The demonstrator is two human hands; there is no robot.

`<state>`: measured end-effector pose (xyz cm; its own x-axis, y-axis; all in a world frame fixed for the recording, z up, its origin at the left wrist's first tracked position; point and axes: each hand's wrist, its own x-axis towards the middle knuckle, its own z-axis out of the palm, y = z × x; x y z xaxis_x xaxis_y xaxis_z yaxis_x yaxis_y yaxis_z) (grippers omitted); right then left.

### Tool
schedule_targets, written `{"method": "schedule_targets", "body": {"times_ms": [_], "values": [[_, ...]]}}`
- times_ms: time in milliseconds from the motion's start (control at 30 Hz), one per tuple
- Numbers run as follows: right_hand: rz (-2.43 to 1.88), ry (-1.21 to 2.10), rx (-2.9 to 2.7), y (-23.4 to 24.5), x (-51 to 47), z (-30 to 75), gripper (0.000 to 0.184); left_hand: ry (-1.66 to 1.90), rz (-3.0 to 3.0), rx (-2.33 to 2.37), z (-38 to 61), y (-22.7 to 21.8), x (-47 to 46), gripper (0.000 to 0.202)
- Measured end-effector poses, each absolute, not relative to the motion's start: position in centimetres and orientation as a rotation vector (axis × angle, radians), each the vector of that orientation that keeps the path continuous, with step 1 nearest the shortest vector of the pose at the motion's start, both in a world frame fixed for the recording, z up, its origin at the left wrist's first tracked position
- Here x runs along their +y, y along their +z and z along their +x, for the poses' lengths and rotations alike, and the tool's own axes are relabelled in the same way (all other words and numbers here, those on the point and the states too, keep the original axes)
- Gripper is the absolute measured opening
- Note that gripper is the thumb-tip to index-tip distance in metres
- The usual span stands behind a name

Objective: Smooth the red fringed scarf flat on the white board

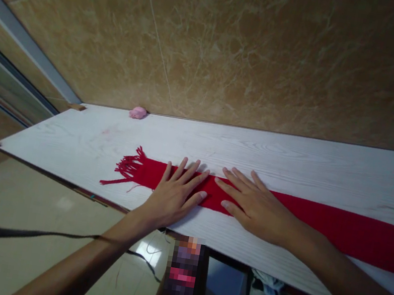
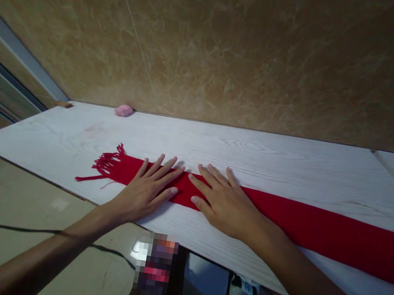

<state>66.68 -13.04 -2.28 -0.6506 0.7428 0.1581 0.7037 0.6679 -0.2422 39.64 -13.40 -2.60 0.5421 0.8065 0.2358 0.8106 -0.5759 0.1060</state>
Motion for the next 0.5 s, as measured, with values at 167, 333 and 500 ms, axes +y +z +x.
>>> {"method": "schedule_targets", "body": {"times_ms": [167, 333, 500], "values": [[-1.094, 0.219, -2.677, -2.8, -13.2, 66.8, 0.060, -0.087, -2.842, -1.537, 39.3, -1.1, -12.8, 0.060], [-1.098, 0.233, -2.678, -2.8, -13.3, 67.1, 0.062, -0.006, -2.856, -1.581, 39.1, -0.4, -12.4, 0.069], [-1.081, 0.251, -2.675, -2.8, -13.4, 67.1, 0.066, 0.018, -2.855, -1.570, 39.4, -0.2, -12.5, 0.080]]}}
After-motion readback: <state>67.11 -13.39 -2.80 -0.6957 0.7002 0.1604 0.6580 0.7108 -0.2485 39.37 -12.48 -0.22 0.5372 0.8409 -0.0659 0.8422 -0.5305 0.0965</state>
